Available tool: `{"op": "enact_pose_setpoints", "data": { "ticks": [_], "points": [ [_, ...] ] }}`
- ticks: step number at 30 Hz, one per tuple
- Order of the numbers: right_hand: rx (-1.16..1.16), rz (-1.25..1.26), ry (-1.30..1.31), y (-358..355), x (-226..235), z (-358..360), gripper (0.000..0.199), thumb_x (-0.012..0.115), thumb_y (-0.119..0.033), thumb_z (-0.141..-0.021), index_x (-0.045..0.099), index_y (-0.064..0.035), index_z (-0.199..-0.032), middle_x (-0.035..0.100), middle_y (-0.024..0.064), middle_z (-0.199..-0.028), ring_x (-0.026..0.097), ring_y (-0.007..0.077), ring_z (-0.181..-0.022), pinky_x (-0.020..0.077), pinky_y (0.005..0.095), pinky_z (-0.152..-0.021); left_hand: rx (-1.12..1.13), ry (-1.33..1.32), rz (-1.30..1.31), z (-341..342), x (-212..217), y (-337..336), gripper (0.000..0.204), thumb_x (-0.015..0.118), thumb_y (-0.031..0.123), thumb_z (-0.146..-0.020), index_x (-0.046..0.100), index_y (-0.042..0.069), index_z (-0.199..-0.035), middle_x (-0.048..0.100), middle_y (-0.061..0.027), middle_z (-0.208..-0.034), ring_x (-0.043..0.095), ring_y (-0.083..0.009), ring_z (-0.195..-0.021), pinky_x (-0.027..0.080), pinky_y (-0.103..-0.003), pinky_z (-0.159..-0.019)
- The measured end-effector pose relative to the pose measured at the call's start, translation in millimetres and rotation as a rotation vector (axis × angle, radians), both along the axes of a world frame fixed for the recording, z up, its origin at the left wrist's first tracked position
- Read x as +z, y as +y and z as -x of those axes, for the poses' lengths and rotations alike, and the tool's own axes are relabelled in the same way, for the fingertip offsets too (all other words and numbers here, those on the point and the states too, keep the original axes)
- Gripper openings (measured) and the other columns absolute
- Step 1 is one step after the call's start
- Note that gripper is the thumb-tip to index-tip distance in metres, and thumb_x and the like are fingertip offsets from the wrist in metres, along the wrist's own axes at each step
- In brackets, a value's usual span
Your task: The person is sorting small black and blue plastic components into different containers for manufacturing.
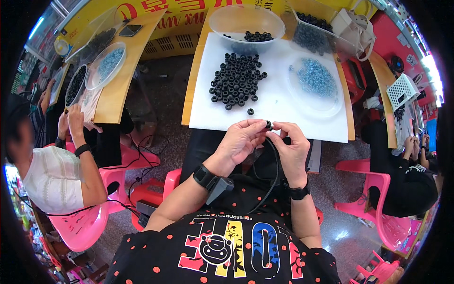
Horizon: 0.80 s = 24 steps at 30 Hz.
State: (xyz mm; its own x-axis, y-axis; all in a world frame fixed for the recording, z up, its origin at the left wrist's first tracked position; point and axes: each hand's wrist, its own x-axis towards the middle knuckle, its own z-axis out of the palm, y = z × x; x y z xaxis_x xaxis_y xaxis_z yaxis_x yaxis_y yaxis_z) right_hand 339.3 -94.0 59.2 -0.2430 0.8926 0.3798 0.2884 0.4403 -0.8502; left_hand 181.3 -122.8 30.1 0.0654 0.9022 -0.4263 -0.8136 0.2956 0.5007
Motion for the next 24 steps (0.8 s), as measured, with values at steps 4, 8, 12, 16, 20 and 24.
{"op": "enact_pose_setpoints", "data": {
  "ticks": [4, 8, 12, 16, 20, 24],
  "points": [
    [-0.020, -0.019, -0.039, -2, -2, 0, 0.024, 0.081, -0.002, -0.074, 0.072, -0.0022, -0.097, 0.070, 0.0069, -0.091, 0.058, 0.0108, -0.069, 0.0499, 0.0242, -0.063, -0.025, 0.023, 0.021, 0, -1, -1, 0.016, 0.071, 0.014, -0.092, 0.068, 0.003, -0.102, 0.070, -0.0056, -0.095, 0.066, -0.0119, -0.082, 0.054, -0.024, -0.073],
    [-0.029, -0.001, -0.032, -3, -6, 0, 0.021, 0.080, -0.001, -0.075, 0.071, -0.0009, -0.094, 0.071, 0.0075, -0.092, 0.064, 0.0122, -0.074, 0.0523, 0.0257, -0.065, -0.009, 0.096, 0.021, -2, 1, -2, 0.014, 0.072, 0.014, -0.091, 0.070, 0.003, -0.098, 0.070, -0.0055, -0.090, 0.066, -0.0110, -0.075, 0.055, -0.024, -0.068],
    [-0.001, -0.095, -0.111, -2, -9, -2, 0.019, 0.079, -0.001, -0.076, 0.070, 0.0002, -0.093, 0.071, 0.0090, -0.093, 0.067, 0.0150, -0.078, 0.0540, 0.0286, -0.067, -0.003, 0.232, -0.001, 0, -1, -2, 0.013, 0.074, 0.014, -0.089, 0.071, 0.002, -0.093, 0.070, -0.0051, -0.081, 0.065, -0.0102, -0.067, 0.054, -0.023, -0.059],
    [0.010, -0.163, -0.143, -1, -16, -4, 0.020, 0.079, -0.001, -0.076, 0.070, 0.0007, -0.094, 0.071, 0.0088, -0.092, 0.067, 0.0161, -0.076, 0.0538, 0.0288, -0.068, -0.024, 0.284, -0.019, 3, -4, 1, 0.012, 0.074, 0.012, -0.088, 0.072, 0.001, -0.093, 0.069, -0.0050, -0.077, 0.065, -0.0096, -0.067, 0.053, -0.022, -0.057],
    [0.059, 0.101, -0.070, 7, -5, -10, 0.023, 0.077, -0.003, -0.078, 0.070, 0.0011, -0.100, 0.070, 0.0084, -0.097, 0.065, 0.0148, -0.082, 0.0515, 0.0274, -0.074, 0.023, 0.527, -0.186, 3, -3, 16, 0.013, 0.074, 0.009, -0.087, 0.073, -0.001, -0.095, 0.071, -0.0064, -0.080, 0.066, -0.0108, -0.071, 0.053, -0.022, -0.063],
    [0.055, 0.118, -0.027, 39, -6, -25, 0.020, 0.071, -0.004, -0.084, 0.071, 0.0003, -0.104, 0.070, 0.0096, -0.104, 0.065, 0.0157, -0.090, 0.0501, 0.0276, -0.080, 0.032, 1.038, -0.501, -3, -3, 35, 0.014, 0.072, 0.002, -0.085, 0.074, -0.001, -0.098, 0.074, -0.0082, -0.093, 0.069, -0.0133, -0.083, 0.054, -0.025, -0.076]
  ]
}}
